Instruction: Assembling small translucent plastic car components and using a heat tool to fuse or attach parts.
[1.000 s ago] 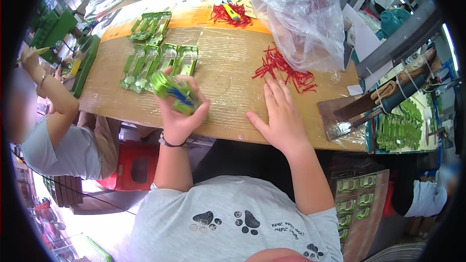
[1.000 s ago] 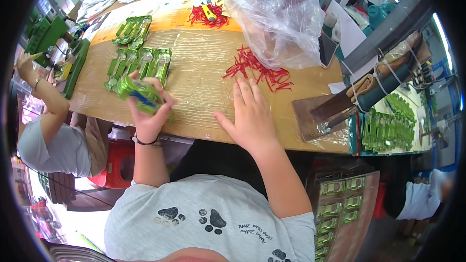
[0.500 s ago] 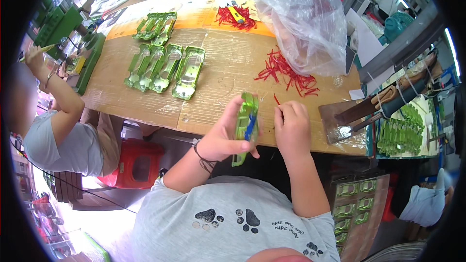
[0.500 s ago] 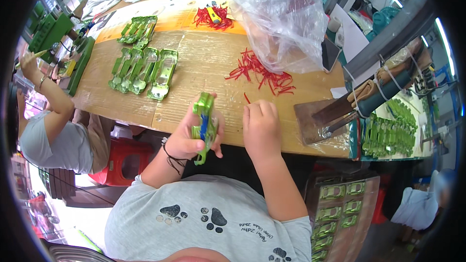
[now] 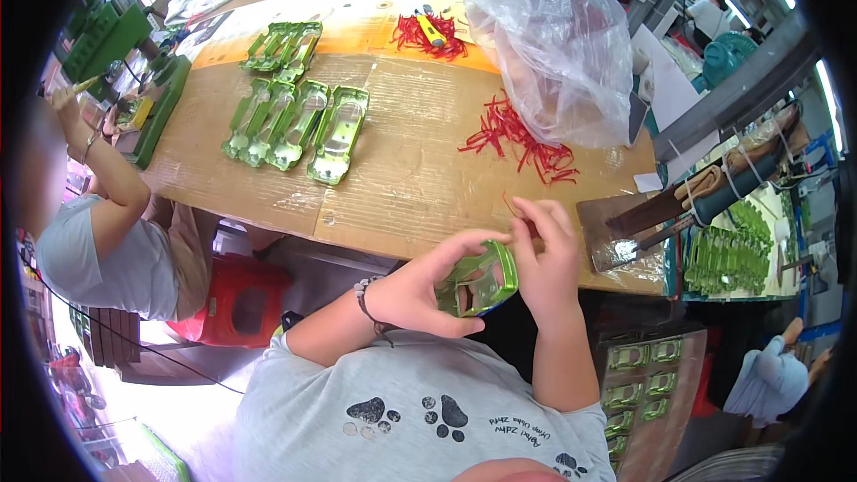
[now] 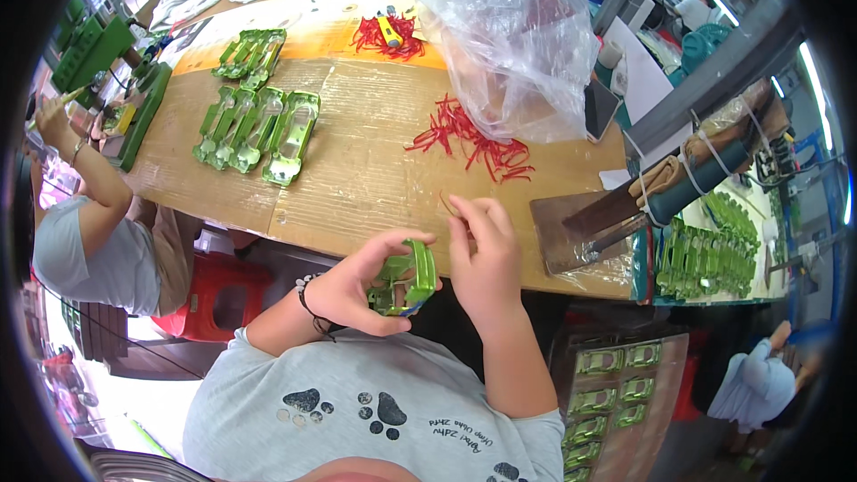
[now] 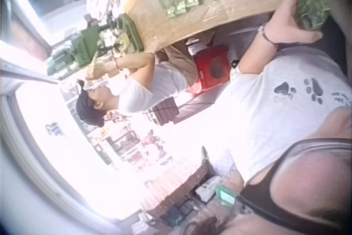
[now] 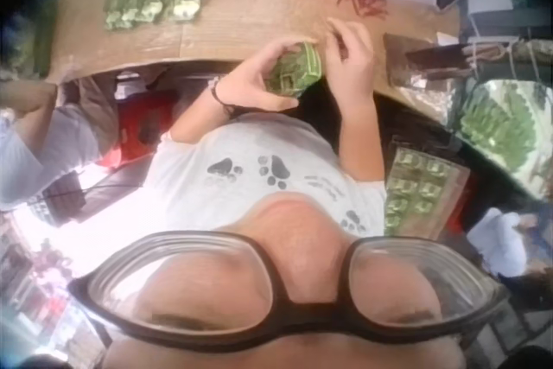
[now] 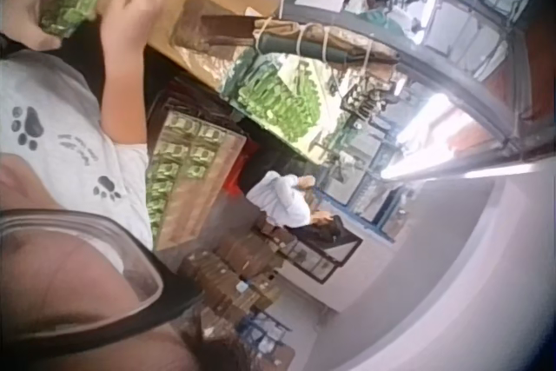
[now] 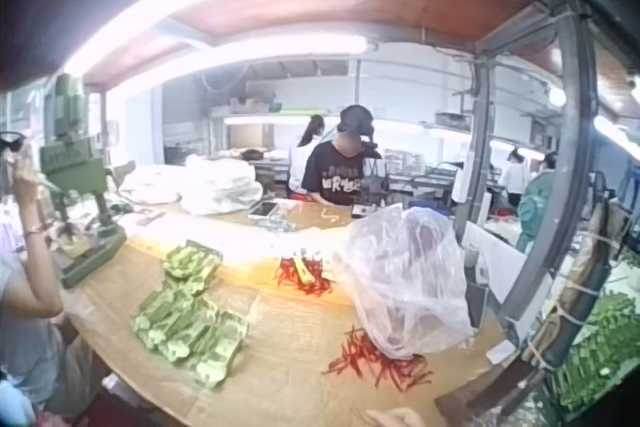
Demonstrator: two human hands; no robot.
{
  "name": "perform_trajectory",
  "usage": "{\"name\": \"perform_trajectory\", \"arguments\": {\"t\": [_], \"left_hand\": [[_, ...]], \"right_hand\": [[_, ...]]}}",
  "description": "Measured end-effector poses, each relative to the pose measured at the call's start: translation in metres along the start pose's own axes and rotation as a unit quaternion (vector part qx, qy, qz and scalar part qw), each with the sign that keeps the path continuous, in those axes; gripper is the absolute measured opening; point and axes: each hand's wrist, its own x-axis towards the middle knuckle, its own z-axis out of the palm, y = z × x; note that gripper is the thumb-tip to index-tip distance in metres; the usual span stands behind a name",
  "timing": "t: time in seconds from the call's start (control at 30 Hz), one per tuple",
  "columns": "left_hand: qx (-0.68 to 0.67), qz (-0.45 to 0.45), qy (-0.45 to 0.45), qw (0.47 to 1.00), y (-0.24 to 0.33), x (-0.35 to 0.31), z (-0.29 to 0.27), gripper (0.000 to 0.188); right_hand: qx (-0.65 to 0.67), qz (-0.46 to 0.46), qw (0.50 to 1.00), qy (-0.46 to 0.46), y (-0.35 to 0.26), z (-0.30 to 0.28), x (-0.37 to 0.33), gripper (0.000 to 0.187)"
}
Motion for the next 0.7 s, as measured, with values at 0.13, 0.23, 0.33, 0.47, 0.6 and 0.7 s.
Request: {"name": "perform_trajectory", "arguments": {"t": [0.13,0.23,0.33,0.47,0.6,0.7], "left_hand": [[0.129,0.020,-0.025,0.991,-0.004,0.004,0.007,0.083],[0.147,0.007,-0.018,0.989,-0.004,0.004,0.013,0.079],[0.238,-0.001,-0.012,0.971,0.003,0.005,0.018,0.078],[0.314,0.023,0.004,0.949,0.003,0.008,0.030,0.079],[0.370,0.076,0.011,0.926,0.002,0.016,0.037,0.079],[0.360,0.081,0.014,0.929,0.005,0.029,0.039,0.078]], "right_hand": [[0.021,-0.129,0.991,0.020,-0.018,-0.023,-0.019,0.026],[0.007,-0.148,0.989,0.013,-0.019,-0.036,-0.030,0.025],[0.014,-0.128,0.989,0.077,-0.019,-0.047,-0.041,0.027],[0.048,-0.123,0.991,0.020,-0.023,-0.061,-0.059,0.028],[-0.014,-0.136,0.989,0.050,-0.025,-0.069,-0.057,0.028],[-0.018,-0.141,0.988,0.057,-0.024,-0.075,-0.054,0.028]]}}
